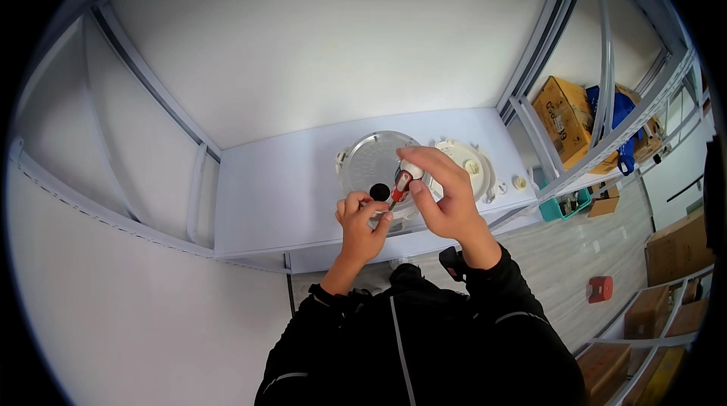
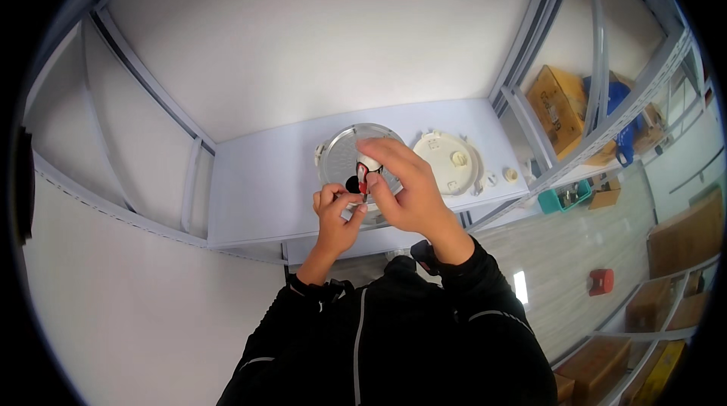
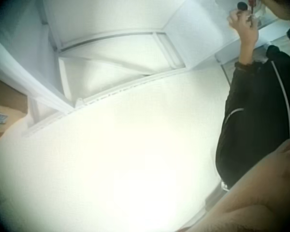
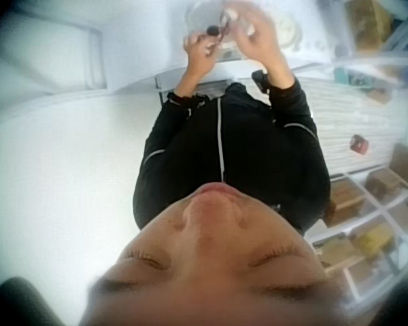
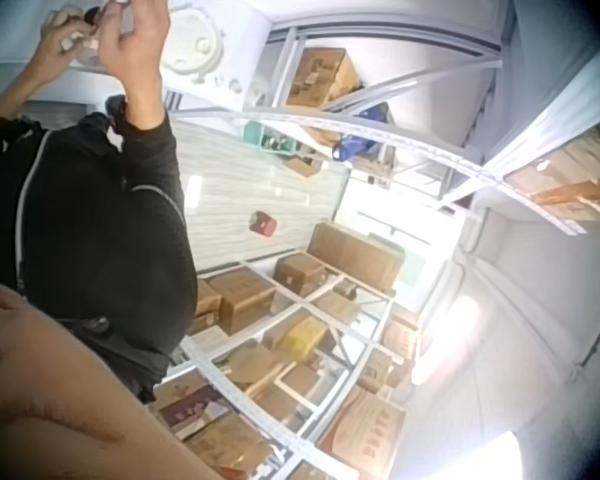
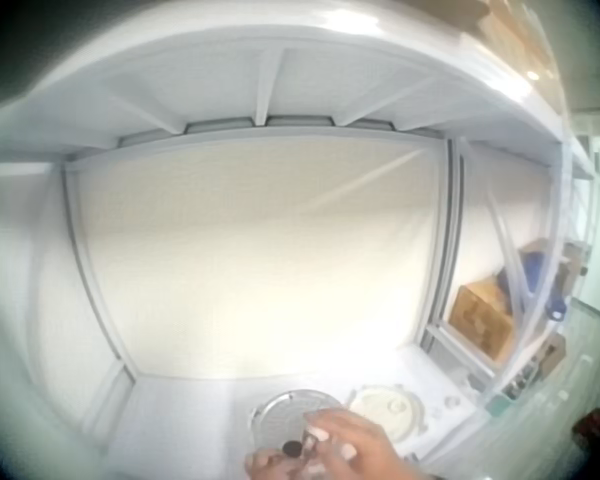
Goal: The person uses a screwdriver to remove screws from a white plastic lid and then from a cylindrical container. The person removes the lid and places it aside, then continues to unscrew components inside the container.
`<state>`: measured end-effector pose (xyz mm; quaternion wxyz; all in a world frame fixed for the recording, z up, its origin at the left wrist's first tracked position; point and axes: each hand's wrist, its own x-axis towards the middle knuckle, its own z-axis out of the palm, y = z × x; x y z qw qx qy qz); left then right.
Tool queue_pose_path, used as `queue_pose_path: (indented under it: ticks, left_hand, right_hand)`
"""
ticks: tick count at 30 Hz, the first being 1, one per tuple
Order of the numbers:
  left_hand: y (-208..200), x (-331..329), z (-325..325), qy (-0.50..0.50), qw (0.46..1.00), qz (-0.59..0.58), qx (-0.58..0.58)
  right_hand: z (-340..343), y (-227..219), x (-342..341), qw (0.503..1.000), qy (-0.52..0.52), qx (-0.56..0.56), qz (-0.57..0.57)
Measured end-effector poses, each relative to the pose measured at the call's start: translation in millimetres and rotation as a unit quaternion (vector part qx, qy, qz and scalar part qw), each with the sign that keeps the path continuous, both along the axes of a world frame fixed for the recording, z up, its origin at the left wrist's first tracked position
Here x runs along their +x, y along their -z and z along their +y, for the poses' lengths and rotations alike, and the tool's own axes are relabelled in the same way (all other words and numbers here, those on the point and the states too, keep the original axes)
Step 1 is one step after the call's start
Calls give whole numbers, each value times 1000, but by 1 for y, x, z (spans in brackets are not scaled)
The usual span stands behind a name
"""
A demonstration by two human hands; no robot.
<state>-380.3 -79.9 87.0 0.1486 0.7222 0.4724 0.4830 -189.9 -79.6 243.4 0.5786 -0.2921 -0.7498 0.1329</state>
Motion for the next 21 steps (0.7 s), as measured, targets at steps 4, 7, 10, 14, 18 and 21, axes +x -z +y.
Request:
queue_pose_path:
  ticks: [4, 7, 10, 14, 18, 21]
  left_hand:
    - [-3, 1, -1, -5, 1000, 18, -4]
    - [-5, 2, -2, -7, 1000, 24, -6]
    - [-5, 2, -3, -12, 1000, 28, -8]
    - [-5, 3, -3, -7, 1000, 18, -20]
    - [-4, 2, -3, -8, 1000, 21, -19]
    - [-5, 2, -3, -8, 999, 27, -18]
  right_hand:
    - [-1, 2, 1, 1000, -2, 14, -24]
    - [-2, 2, 3, 999, 11, -1, -34]
    - [-3, -2, -6, 999, -8, -29, 39]
    - [0, 0, -2, 1000, 11, 3, 10]
    - [-1, 2, 0, 999, 29, -6, -20]
    - [-2, -2, -4, 999, 3, -24, 28]
